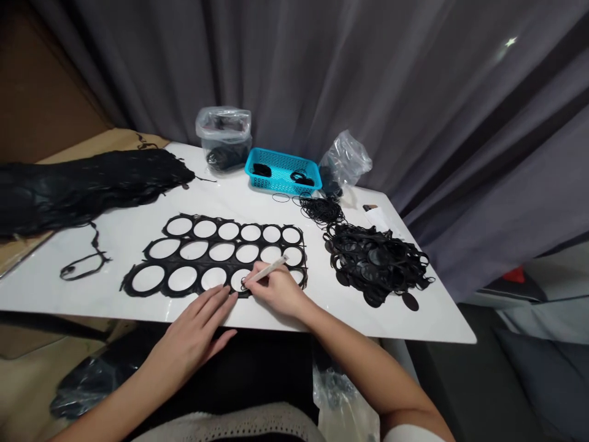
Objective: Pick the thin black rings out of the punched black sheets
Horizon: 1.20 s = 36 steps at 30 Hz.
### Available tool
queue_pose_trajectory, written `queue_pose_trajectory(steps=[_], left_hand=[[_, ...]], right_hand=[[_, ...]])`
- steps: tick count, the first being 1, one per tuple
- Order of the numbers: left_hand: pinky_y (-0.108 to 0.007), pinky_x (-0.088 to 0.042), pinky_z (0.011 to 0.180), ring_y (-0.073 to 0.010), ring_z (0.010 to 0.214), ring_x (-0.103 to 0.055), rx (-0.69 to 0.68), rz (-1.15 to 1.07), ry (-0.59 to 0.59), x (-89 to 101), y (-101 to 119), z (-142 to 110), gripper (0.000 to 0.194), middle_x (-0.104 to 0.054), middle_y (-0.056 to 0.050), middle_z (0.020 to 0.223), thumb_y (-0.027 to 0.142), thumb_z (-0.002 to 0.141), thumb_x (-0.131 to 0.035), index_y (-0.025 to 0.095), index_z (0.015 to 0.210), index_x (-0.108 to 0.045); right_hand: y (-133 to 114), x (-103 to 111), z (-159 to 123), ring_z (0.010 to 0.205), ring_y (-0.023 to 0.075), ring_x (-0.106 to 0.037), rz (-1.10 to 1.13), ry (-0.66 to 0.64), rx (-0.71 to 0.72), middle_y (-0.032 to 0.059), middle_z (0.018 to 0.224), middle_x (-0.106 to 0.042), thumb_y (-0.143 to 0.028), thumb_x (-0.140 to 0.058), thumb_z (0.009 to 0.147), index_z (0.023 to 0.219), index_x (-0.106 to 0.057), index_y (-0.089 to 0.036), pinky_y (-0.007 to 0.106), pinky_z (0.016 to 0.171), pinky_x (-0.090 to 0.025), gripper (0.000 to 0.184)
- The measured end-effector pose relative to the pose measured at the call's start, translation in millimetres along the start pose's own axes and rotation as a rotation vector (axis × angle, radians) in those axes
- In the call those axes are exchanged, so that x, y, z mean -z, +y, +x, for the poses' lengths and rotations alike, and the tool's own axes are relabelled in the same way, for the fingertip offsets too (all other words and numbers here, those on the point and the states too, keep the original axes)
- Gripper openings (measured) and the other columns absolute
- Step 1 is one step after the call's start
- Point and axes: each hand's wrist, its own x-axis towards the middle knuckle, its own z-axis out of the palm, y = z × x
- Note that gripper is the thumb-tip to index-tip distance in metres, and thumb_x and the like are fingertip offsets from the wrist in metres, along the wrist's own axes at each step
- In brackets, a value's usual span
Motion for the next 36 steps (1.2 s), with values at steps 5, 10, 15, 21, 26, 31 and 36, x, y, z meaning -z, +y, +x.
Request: queue_pose_trajectory(steps=[5, 10, 15, 21, 26, 31, 36], left_hand=[[-0.044, -0.046, 0.108, -0.0312, 0.13, -0.055, -0.018, 0.021, -0.014, -2.8, -1, -4, 0.046, -0.062, -0.016, 0.136, 0.034, 0.101, -0.05, 0.01, 0.14, -0.053], [-0.046, -0.045, 0.109, -0.0323, 0.132, -0.054, 0.0, -0.004, -0.027, -4.3, 1, -5, 0.045, -0.062, -0.014, 0.138, 0.03, 0.101, -0.05, 0.012, 0.142, -0.052], [-0.046, -0.043, 0.112, -0.033, 0.134, -0.051, -0.013, 0.019, -0.043, -7.6, 2, -8, 0.047, -0.059, -0.015, 0.141, 0.028, 0.1, -0.052, 0.009, 0.143, -0.05], [-0.045, -0.044, 0.111, -0.0318, 0.133, -0.052, -0.016, 0.033, -0.033, -6.4, 2, -8, 0.046, -0.061, -0.013, 0.14, 0.025, 0.101, -0.048, 0.01, 0.144, -0.048], [-0.046, -0.044, 0.111, -0.032, 0.132, -0.053, 0.0, 0.011, -0.041, -6.9, 3, -7, 0.047, -0.062, -0.013, 0.138, 0.022, 0.1, -0.049, 0.011, 0.145, -0.048], [-0.045, -0.044, 0.11, -0.0314, 0.131, -0.054, 0.016, -0.028, -0.026, -7.8, 3, -7, 0.046, -0.063, -0.013, 0.137, 0.021, 0.099, -0.05, 0.012, 0.144, -0.05], [-0.045, -0.044, 0.111, -0.029, 0.134, -0.052, 0.008, -0.095, -0.044, 1.1, -2, -10, 0.047, -0.061, -0.011, 0.14, 0.025, 0.099, -0.051, 0.015, 0.145, -0.049]], right_hand=[[0, -7, -2, 0.089, 0.0182, -0.066, 0.031, -0.019, -0.011, 0.0024, 0.093, -0.073, -0.025, -0.06, 0.088, 0.078, -0.063, -0.02, 0.031, 0.083, -0.048, 0.011], [-2, -10, -2, 0.093, 0.0194, -0.065, -0.004, -0.028, 0.003, 0.003, 0.095, -0.073, -0.023, -0.06, 0.088, 0.078, -0.063, -0.02, 0.034, 0.086, -0.048, 0.01], [-3, -11, -1, 0.093, 0.0194, -0.064, -0.061, -0.026, 0.022, 0.0027, 0.093, -0.073, -0.021, -0.059, 0.089, 0.078, -0.063, -0.02, 0.034, 0.086, -0.047, 0.012], [-1, -19, -9, 0.093, 0.0187, -0.062, -0.205, 0.016, 0.197, 0.0034, 0.094, -0.071, -0.019, -0.058, 0.093, 0.076, -0.059, -0.021, 0.033, 0.086, -0.046, 0.016], [11, -21, -16, 0.099, 0.0247, -0.059, -0.561, -0.032, 0.448, 0.0105, 0.106, -0.071, -0.018, -0.052, 0.094, 0.098, -0.061, -0.02, 0.04, 0.087, -0.041, 0.01], [17, 27, 15, 0.086, 0.0238, -0.059, -0.612, 0.423, 0.241, 0.0093, 0.09, -0.068, -0.019, -0.044, 0.095, 0.082, -0.056, -0.021, 0.037, 0.082, -0.04, 0.018], [5, 28, 44, 0.068, 0.0178, -0.056, -0.367, 0.331, 0.099, 0.0026, 0.082, -0.066, -0.028, -0.047, 0.095, 0.078, -0.05, -0.023, 0.029, 0.064, -0.04, 0.017]])
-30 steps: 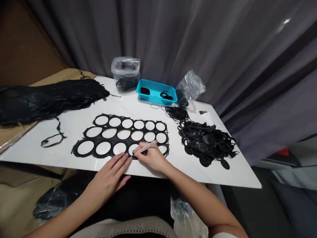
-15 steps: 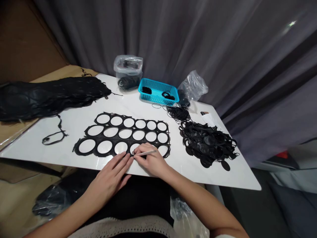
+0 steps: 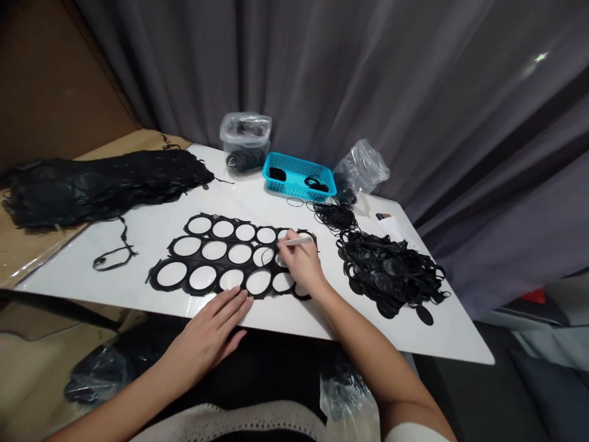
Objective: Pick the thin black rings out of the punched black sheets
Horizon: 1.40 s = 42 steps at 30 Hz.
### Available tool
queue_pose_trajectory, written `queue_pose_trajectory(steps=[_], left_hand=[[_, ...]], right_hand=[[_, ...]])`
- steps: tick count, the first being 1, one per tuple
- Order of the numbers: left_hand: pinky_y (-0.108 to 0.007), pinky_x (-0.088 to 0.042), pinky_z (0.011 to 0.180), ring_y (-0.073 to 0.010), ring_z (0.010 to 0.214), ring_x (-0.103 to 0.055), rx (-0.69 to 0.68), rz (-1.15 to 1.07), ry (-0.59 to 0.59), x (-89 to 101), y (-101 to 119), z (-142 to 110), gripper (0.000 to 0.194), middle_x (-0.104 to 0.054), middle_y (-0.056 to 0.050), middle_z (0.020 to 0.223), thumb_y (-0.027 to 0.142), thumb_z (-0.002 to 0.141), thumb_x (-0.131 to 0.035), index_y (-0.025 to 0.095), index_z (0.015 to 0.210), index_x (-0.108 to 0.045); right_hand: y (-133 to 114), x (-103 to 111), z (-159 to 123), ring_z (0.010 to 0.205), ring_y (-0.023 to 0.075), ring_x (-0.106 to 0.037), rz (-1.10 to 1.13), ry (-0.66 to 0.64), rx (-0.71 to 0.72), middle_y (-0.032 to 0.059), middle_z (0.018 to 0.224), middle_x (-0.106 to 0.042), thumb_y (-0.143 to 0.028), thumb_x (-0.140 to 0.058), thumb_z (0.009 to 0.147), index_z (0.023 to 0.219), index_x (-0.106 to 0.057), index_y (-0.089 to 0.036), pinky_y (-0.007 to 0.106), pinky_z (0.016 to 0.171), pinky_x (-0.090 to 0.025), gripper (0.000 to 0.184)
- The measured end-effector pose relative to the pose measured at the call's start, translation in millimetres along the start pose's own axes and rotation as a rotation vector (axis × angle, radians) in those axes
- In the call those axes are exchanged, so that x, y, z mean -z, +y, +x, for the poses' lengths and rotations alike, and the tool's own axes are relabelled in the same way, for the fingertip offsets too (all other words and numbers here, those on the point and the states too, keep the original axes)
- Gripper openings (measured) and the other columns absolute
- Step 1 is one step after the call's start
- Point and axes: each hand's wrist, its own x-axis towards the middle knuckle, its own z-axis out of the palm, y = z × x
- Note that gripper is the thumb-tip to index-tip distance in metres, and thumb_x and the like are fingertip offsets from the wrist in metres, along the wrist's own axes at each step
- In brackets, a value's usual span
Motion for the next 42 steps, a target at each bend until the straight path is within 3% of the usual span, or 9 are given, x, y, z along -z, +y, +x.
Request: queue_pose_trajectory(steps=[2, 4, 8, 12, 15, 19, 23, 42], left_hand=[[-0.045, -0.045, 0.111, -0.0279, 0.135, -0.052, -0.027, -0.012, -0.019, 4.8, -3, -2, 0.047, -0.061, -0.01, 0.141, 0.023, 0.098, -0.051, 0.015, 0.145, -0.049], [-0.044, -0.045, 0.111, -0.0275, 0.135, -0.052, -0.042, -0.022, -0.038, 7.6, -6, -5, 0.048, -0.06, -0.01, 0.142, 0.022, 0.097, -0.052, 0.014, 0.145, -0.048], [-0.046, -0.044, 0.113, -0.0281, 0.137, -0.049, -0.042, -0.076, -0.055, 7.9, -9, -8, 0.053, -0.058, -0.012, 0.144, 0.024, 0.096, -0.054, 0.014, 0.147, -0.045], [-0.046, -0.043, 0.114, -0.0279, 0.138, -0.049, -0.055, -0.115, -0.069, 11.6, -11, -10, 0.056, -0.057, -0.012, 0.144, 0.025, 0.096, -0.055, 0.016, 0.149, -0.042], [-0.043, -0.045, 0.113, -0.0256, 0.136, -0.051, -0.04, -0.112, -0.008, 17.0, -14, -14, 0.05, -0.057, -0.012, 0.145, 0.025, 0.099, -0.052, 0.019, 0.148, -0.044], [-0.045, -0.048, 0.11, -0.0284, 0.132, -0.055, 0.086, 0.014, 0.123, 19.0, -21, -23, 0.047, -0.061, -0.013, 0.138, 0.029, 0.1, -0.054, 0.018, 0.145, -0.049], [-0.046, -0.044, 0.112, -0.0287, 0.134, -0.053, 0.072, 0.064, 0.069, 16.4, -26, -30, 0.047, -0.062, -0.011, 0.139, 0.03, 0.1, -0.054, 0.018, 0.146, -0.049], [-0.045, -0.04, 0.115, -0.0286, 0.138, -0.048, 0.044, 0.119, 0.082, 11.2, -24, -37, 0.044, -0.058, -0.012, 0.144, 0.025, 0.1, -0.053, 0.011, 0.142, -0.052]], right_hand=[[-7, -9, 3, 0.068, 0.0179, -0.056, -0.034, -0.063, 0.06, 0.0027, 0.081, -0.065, -0.027, -0.045, 0.095, 0.078, -0.048, -0.024, 0.028, 0.063, -0.039, 0.017], [-6, -10, 7, 0.069, 0.0188, -0.055, -0.158, -0.036, 0.1, 0.0038, 0.078, -0.063, -0.024, -0.044, 0.092, 0.076, -0.046, -0.023, 0.028, 0.064, -0.037, 0.016], [23, 20, 16, 0.06, 0.0191, -0.048, -0.397, 0.105, -0.051, 0.003, 0.066, -0.057, -0.021, -0.047, 0.086, 0.073, -0.044, -0.024, 0.03, 0.06, -0.03, 0.014], [39, 46, 17, 0.063, 0.0195, -0.052, -0.327, 0.184, -0.175, 0.003, 0.065, -0.059, -0.026, -0.052, 0.083, 0.067, -0.045, -0.024, 0.03, 0.064, -0.035, 0.017], [19, 29, 10, 0.067, 0.0187, -0.056, -0.094, 0.093, -0.153, 0.0017, 0.069, -0.062, -0.034, -0.056, 0.084, 0.067, -0.051, -0.023, 0.029, 0.065, -0.039, 0.021], [-26, -22, -10, 0.075, 0.0176, -0.06, 0.235, -0.199, -0.082, 0.0008, 0.08, -0.068, -0.035, -0.059, 0.086, 0.075, -0.059, -0.021, 0.028, 0.067, -0.043, 0.018], [-50, -49, -31, 0.076, 0.0161, -0.059, 0.349, -0.42, -0.066, -0.0002, 0.082, -0.068, -0.032, -0.06, 0.088, 0.076, -0.059, -0.021, 0.027, 0.069, -0.044, 0.016], [-54, -56, -40, 0.082, 0.0167, -0.061, 0.38, -0.444, -0.08, 0.0004, 0.088, -0.069, -0.026, -0.059, 0.089, 0.079, -0.059, -0.02, 0.028, 0.076, -0.046, 0.012]])
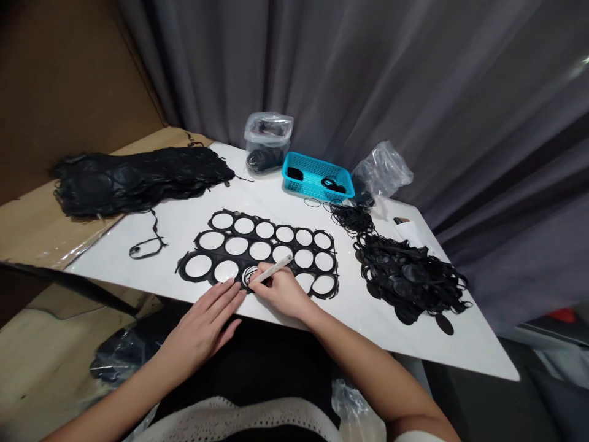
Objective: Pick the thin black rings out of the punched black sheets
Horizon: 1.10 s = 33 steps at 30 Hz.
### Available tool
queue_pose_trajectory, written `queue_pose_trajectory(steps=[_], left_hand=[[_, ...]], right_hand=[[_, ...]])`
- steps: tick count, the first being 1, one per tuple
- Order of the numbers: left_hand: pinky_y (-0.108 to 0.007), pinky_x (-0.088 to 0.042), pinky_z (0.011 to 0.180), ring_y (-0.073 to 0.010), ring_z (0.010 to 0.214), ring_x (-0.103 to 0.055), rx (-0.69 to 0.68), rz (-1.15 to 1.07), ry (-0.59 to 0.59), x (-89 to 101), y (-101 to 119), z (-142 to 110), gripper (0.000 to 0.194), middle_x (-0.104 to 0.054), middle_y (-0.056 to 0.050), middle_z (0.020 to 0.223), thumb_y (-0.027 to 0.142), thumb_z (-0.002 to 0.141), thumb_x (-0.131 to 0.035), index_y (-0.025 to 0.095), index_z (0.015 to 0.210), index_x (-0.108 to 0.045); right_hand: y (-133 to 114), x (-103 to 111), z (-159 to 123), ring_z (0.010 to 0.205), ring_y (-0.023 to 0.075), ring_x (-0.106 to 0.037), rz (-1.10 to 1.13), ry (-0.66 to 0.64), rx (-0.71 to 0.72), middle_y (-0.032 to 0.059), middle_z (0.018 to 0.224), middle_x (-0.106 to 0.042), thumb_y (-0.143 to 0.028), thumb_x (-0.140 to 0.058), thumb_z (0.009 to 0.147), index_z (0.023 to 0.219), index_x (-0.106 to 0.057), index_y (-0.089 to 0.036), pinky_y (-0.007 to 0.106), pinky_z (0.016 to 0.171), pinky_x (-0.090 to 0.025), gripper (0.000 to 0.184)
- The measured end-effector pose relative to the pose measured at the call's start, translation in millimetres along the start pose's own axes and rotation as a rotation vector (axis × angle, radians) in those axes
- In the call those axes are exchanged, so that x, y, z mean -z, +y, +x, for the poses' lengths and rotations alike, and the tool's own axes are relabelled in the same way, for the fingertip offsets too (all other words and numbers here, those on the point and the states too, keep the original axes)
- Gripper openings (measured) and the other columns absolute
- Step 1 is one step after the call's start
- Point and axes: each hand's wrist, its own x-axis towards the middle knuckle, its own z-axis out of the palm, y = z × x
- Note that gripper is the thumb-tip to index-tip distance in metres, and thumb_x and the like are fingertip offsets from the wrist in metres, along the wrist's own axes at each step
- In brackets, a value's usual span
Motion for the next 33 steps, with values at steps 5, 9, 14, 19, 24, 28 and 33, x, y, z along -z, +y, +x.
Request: queue_pose_trajectory(steps=[5, 9, 14, 19, 24, 28, 33], left_hand=[[-0.044, -0.037, 0.117, -0.0276, 0.137, -0.05, 0.016, -0.03, 0.011, 1.7, 1, 3, 0.044, -0.059, -0.011, 0.142, 0.022, 0.099, -0.053, 0.013, 0.142, -0.053], [-0.05, -0.032, 0.118, -0.0288, 0.131, -0.055, 0.014, -0.069, 0.027, 5.2, 1, 8, 0.039, -0.065, -0.011, 0.135, 0.023, 0.099, -0.051, 0.013, 0.137, -0.057], [-0.052, -0.033, 0.116, -0.0302, 0.127, -0.058, -0.001, -0.08, 0.033, 7.1, 0, 10, 0.035, -0.067, -0.012, 0.131, 0.023, 0.099, -0.053, 0.011, 0.13, -0.06], [-0.052, -0.038, 0.114, -0.0304, 0.125, -0.059, -0.018, -0.077, 0.048, 10.6, 0, 11, 0.035, -0.068, -0.013, 0.129, 0.023, 0.099, -0.051, 0.009, 0.13, -0.059], [-0.049, -0.044, 0.112, -0.0289, 0.131, -0.055, 0.025, -0.066, 0.028, 17.7, -10, 2, 0.041, -0.061, -0.016, 0.138, 0.027, 0.1, -0.052, 0.009, 0.137, -0.054], [-0.051, -0.046, 0.11, -0.0313, 0.129, -0.057, 0.102, -0.018, 0.091, 17.4, -21, -11, 0.041, -0.062, -0.018, 0.135, 0.03, 0.098, -0.057, 0.01, 0.135, -0.055], [-0.049, -0.044, 0.113, -0.0296, 0.134, -0.053, 0.088, -0.007, 0.073, 12.4, -24, -22, 0.044, -0.06, -0.017, 0.139, 0.026, 0.099, -0.057, 0.011, 0.14, -0.051]], right_hand=[[2, -7, -8, 0.084, 0.0182, -0.06, -0.18, 0.042, 0.188, 0.0022, 0.087, -0.067, -0.023, -0.055, 0.094, 0.079, -0.056, -0.021, 0.031, 0.078, -0.045, 0.015], [9, -17, -18, 0.096, 0.0237, -0.058, -0.522, 0.053, 0.485, 0.0104, 0.105, -0.069, -0.021, -0.05, 0.097, 0.092, -0.058, -0.02, 0.037, 0.084, -0.042, 0.01], [20, 23, 7, 0.085, 0.023, -0.057, -0.646, 0.279, 0.454, 0.0096, 0.092, -0.068, -0.019, -0.04, 0.097, 0.086, -0.057, -0.021, 0.036, 0.079, -0.041, 0.02], [20, 82, 42, 0.066, 0.0177, -0.051, -0.475, 0.609, 0.125, 0.0015, 0.072, -0.061, -0.031, -0.052, 0.092, 0.07, -0.045, -0.023, 0.03, 0.065, -0.036, 0.024], [1, 39, 44, 0.064, 0.0158, -0.052, -0.151, 0.293, -0.004, -0.0025, 0.066, -0.058, -0.037, -0.061, 0.085, 0.07, -0.051, -0.022, 0.027, 0.061, -0.036, 0.024], [-10, -8, 37, 0.071, 0.0157, -0.056, -0.014, 0.067, 0.035, -0.0004, 0.078, -0.065, -0.036, -0.061, 0.085, 0.074, -0.055, -0.021, 0.027, 0.066, -0.04, 0.019], [-16, -26, 29, 0.076, 0.016, -0.058, 0.042, -0.048, 0.026, 0.0001, 0.083, -0.067, -0.031, -0.061, 0.085, 0.076, -0.057, -0.021, 0.028, 0.071, -0.042, 0.015]])
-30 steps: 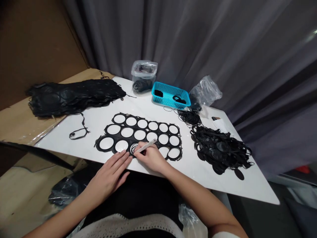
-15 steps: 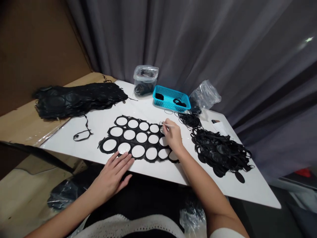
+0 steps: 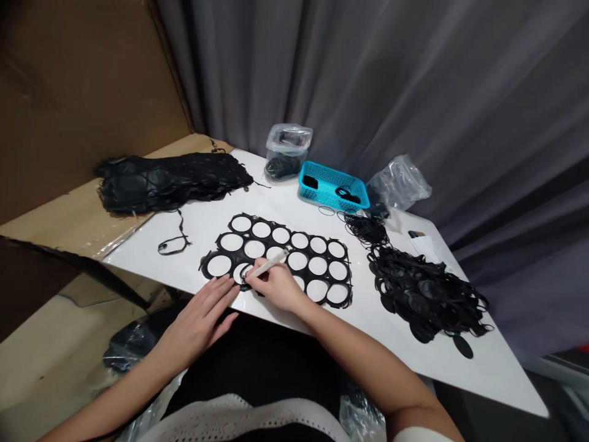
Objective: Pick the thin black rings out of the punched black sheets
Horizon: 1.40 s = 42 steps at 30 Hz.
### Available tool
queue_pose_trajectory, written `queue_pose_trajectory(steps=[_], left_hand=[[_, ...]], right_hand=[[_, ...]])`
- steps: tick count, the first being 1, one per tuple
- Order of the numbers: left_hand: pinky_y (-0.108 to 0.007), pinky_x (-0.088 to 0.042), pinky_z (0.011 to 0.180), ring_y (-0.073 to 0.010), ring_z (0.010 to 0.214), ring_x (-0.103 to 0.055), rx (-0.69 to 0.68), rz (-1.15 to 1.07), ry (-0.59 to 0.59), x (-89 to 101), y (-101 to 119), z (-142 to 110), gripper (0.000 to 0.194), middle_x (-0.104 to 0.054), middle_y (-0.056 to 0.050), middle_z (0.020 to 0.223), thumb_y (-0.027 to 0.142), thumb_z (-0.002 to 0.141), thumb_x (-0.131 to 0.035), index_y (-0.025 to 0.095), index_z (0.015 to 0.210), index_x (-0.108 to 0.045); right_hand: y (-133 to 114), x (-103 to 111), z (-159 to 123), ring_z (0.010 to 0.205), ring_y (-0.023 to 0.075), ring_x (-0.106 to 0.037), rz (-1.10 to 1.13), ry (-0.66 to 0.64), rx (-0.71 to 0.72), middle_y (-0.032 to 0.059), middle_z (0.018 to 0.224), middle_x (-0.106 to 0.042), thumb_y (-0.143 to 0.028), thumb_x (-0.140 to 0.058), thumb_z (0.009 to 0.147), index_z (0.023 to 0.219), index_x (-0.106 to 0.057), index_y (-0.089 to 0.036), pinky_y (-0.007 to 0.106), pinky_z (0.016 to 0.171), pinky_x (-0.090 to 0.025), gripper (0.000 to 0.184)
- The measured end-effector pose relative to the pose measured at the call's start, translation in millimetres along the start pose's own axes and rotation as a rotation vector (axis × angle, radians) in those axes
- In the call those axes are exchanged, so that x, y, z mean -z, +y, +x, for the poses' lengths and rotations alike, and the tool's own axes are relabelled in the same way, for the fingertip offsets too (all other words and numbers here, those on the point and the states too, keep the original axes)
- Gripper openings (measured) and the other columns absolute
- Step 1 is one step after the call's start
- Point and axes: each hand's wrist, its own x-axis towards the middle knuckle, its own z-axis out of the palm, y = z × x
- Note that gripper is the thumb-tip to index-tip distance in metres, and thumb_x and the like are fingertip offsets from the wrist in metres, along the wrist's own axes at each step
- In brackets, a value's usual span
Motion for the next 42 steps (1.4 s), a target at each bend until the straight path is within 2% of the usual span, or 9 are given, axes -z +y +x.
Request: queue_pose_trajectory(steps=[12, 18, 21, 23, 26, 28, 31, 38, 42], left_hand=[[-0.049, -0.036, 0.117, -0.0291, 0.134, -0.052, 0.017, 0.023, 0.002, 2.4, 3, -1, 0.041, -0.063, -0.013, 0.137, 0.022, 0.098, -0.055, 0.013, 0.138, -0.055], [-0.05, -0.038, 0.114, -0.0291, 0.13, -0.055, 0.011, 0.024, -0.032, 5.0, 1, 3, 0.041, -0.066, -0.01, 0.134, 0.02, 0.098, -0.054, 0.017, 0.138, -0.056], [-0.051, -0.041, 0.11, -0.0302, 0.126, -0.057, 0.002, 0.023, -0.024, 6.4, 0, 5, 0.037, -0.067, -0.011, 0.13, 0.019, 0.097, -0.055, 0.016, 0.134, -0.059], [-0.052, -0.043, 0.107, -0.0313, 0.124, -0.058, -0.005, 0.025, -0.026, 7.4, 0, 7, 0.035, -0.068, -0.012, 0.128, 0.02, 0.096, -0.056, 0.015, 0.13, -0.061], [-0.052, -0.043, 0.106, -0.0317, 0.124, -0.058, -0.008, 0.018, -0.029, 8.8, 0, 7, 0.035, -0.068, -0.012, 0.128, 0.021, 0.096, -0.055, 0.014, 0.13, -0.061], [-0.052, -0.042, 0.107, -0.0318, 0.125, -0.057, -0.012, 0.008, -0.028, 9.8, 0, 6, 0.036, -0.068, -0.013, 0.129, 0.021, 0.097, -0.055, 0.013, 0.132, -0.059], [-0.05, -0.041, 0.11, -0.0306, 0.129, -0.055, -0.018, -0.02, -0.028, 12.3, -3, 1, 0.041, -0.065, -0.014, 0.133, 0.021, 0.097, -0.056, 0.012, 0.137, -0.055], [-0.05, -0.045, 0.108, -0.0327, 0.13, -0.055, 0.122, 0.04, 0.066, 17.1, -20, -15, 0.048, -0.062, -0.018, 0.134, 0.026, 0.097, -0.06, 0.012, 0.141, -0.05], [-0.048, -0.046, 0.109, -0.0309, 0.131, -0.055, 0.112, 0.035, 0.048, 16.6, -23, -19, 0.051, -0.061, -0.017, 0.136, 0.026, 0.098, -0.057, 0.014, 0.146, -0.046]], right_hand=[[3, -6, 1, 0.088, 0.0174, -0.063, -0.085, -0.021, 0.064, 0.0001, 0.089, -0.069, -0.026, -0.06, 0.089, 0.08, -0.06, -0.021, 0.029, 0.081, -0.045, 0.011], [10, -15, -12, 0.095, 0.0218, -0.061, -0.462, -0.041, 0.443, 0.0079, 0.1, -0.071, -0.022, -0.052, 0.097, 0.087, -0.059, -0.021, 0.036, 0.085, -0.044, 0.013], [13, -6, -5, 0.1, 0.0249, -0.059, -0.641, -0.071, 0.566, 0.0116, 0.11, -0.07, -0.019, -0.049, 0.097, 0.095, -0.06, -0.02, 0.039, 0.085, -0.041, 0.011], [16, 15, 10, 0.093, 0.0241, -0.059, -0.638, 0.074, 0.52, 0.0101, 0.1, -0.069, -0.018, -0.044, 0.097, 0.089, -0.058, -0.021, 0.037, 0.082, -0.041, 0.016], [19, 54, 38, 0.076, 0.021, -0.057, -0.56, 0.445, 0.299, 0.0059, 0.084, -0.066, -0.023, -0.044, 0.096, 0.077, -0.052, -0.022, 0.033, 0.074, -0.041, 0.02], [18, 70, 52, 0.069, 0.0187, -0.055, -0.49, 0.529, 0.189, 0.0033, 0.08, -0.065, -0.028, -0.049, 0.093, 0.076, -0.05, -0.022, 0.031, 0.068, -0.04, 0.019], [8, 59, 58, 0.066, 0.017, -0.055, -0.352, 0.416, 0.098, 0.0001, 0.073, -0.063, -0.033, -0.055, 0.089, 0.073, -0.052, -0.022, 0.028, 0.065, -0.039, 0.02], [-18, -20, 43, 0.083, 0.0173, -0.062, -0.103, -0.05, 0.138, 0.0007, 0.091, -0.071, -0.032, -0.057, 0.089, 0.078, -0.057, -0.022, 0.028, 0.073, -0.044, 0.015], [-17, -31, 40, 0.079, 0.0159, -0.06, -0.074, -0.141, 0.104, -0.0001, 0.09, -0.07, -0.03, -0.059, 0.088, 0.075, -0.056, -0.022, 0.027, 0.071, -0.043, 0.015]])
